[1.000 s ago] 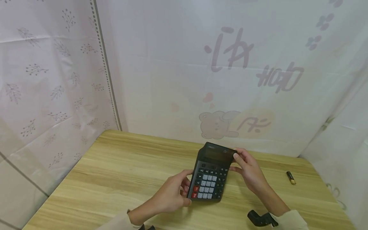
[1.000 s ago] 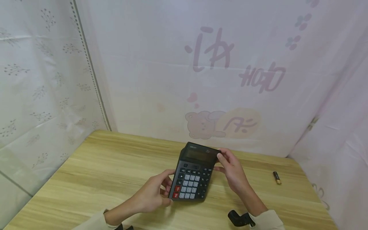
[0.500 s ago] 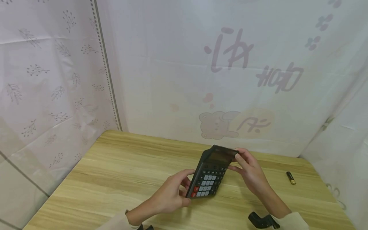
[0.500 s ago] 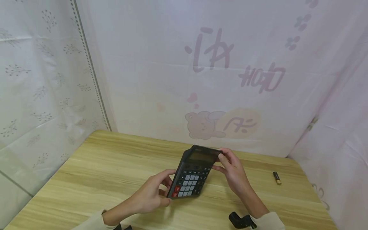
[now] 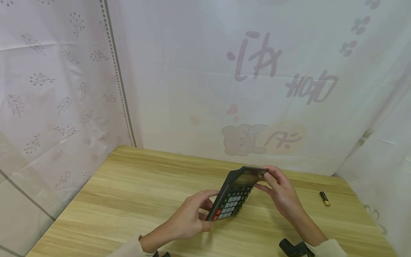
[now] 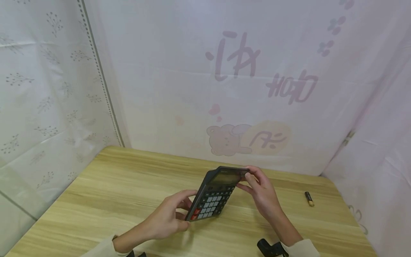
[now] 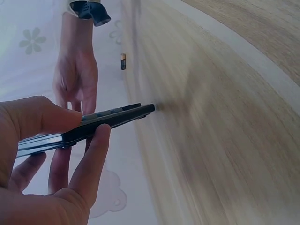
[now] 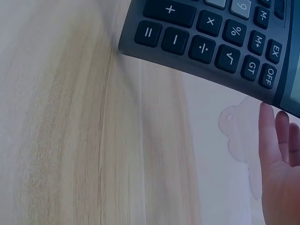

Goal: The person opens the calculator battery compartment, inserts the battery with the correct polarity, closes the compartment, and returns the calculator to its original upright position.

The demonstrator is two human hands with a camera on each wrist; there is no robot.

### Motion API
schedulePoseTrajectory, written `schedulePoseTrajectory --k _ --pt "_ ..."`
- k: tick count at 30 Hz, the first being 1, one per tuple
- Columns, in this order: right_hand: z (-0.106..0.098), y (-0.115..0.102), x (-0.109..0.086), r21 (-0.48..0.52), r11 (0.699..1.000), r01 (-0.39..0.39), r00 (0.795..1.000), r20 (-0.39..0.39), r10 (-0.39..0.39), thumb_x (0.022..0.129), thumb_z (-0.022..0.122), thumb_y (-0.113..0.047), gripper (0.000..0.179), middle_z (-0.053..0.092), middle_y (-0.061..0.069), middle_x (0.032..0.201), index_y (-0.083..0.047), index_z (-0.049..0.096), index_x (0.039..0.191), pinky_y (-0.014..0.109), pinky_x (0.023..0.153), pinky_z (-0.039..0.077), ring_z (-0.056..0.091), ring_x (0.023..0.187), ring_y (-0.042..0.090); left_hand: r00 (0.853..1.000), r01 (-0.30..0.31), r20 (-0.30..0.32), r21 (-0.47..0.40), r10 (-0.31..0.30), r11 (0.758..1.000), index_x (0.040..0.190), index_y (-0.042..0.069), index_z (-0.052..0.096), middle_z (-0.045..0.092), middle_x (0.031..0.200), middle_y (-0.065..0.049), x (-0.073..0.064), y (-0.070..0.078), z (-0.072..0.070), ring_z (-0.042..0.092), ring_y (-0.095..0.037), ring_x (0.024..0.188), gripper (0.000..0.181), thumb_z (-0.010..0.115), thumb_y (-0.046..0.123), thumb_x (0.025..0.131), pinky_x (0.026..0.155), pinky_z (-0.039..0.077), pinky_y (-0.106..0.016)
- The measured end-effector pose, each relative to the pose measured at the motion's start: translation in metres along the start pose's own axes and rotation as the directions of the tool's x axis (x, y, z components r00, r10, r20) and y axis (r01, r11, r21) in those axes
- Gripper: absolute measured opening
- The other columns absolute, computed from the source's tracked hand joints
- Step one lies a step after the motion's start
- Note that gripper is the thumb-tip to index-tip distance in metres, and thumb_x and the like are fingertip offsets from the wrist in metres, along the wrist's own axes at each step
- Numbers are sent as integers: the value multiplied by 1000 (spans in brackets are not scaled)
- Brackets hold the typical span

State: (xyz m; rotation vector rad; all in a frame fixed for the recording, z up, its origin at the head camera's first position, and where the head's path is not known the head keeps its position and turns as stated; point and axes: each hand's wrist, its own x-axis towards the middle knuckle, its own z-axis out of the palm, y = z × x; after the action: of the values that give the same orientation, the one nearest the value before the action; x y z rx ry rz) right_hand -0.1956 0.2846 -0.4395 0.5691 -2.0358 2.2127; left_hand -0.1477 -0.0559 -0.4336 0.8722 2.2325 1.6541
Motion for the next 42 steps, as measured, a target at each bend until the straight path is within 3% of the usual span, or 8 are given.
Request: schedulePoseTrajectory --k 12,21,28,31,35,38,42 --pt "-5 1 -5 -5 1000 25 1000 4 -25 119 47 -6 27 65 2 99 -4 64 140 27 76 57 63 87 14 999 -32 1 51 32 998 161 23 56 62 118 2 -2 1 0 68 -11 110 96 73 -23 79 87 62 -26" --pt "-10 -9 -6 52 998 -26 999 39 24 118 48 -4 27 71 4 103 1 64 140 27 75 58 66 87 12 999 -36 15 71 35 997 161 22 56 63 121 2 -2 1 1 68 -11 112 91 76 -18 82 84 61 -24" --pt "-10 -23 -7 72 992 -100 995 38 97 122 42 -17 32 72 2 99 -7 71 129 25 74 60 68 85 12 1000 -21 9 88 20 996 155 17 63 66 121 -1 -1 2 1 74 -8 97 80 75 -17 84 83 61 -21" --pt "-7 -28 -6 55 981 -184 982 -31 186 122 46 -24 30 71 2 95 -9 72 123 25 71 59 67 81 12 1000 -5 3 83 5 996 152 13 65 69 122 -2 -1 2 0 74 -5 90 73 74 -15 85 80 61 -21" --pt "0 -35 -3 23 953 -303 942 -144 303 119 55 -31 28 69 1 91 -7 70 120 25 69 58 65 78 13 1000 9 0 73 -9 997 150 10 67 72 124 -5 0 2 -1 74 -4 86 66 75 -11 88 77 62 -21" --pt "4 -38 -1 9 938 -346 921 -188 342 117 58 -33 28 68 1 89 -7 69 119 25 70 59 65 77 12 1000 21 13 39 -21 999 148 12 69 74 126 -6 1 2 -2 76 -5 85 62 77 -8 90 76 62 -22" --pt "6 -41 0 13 934 -356 917 -189 352 117 59 -32 27 69 0 89 -9 73 115 25 70 59 65 77 12 998 47 37 -36 -46 998 144 16 72 78 124 -10 0 1 -2 79 -8 87 55 81 -4 93 77 63 -24"
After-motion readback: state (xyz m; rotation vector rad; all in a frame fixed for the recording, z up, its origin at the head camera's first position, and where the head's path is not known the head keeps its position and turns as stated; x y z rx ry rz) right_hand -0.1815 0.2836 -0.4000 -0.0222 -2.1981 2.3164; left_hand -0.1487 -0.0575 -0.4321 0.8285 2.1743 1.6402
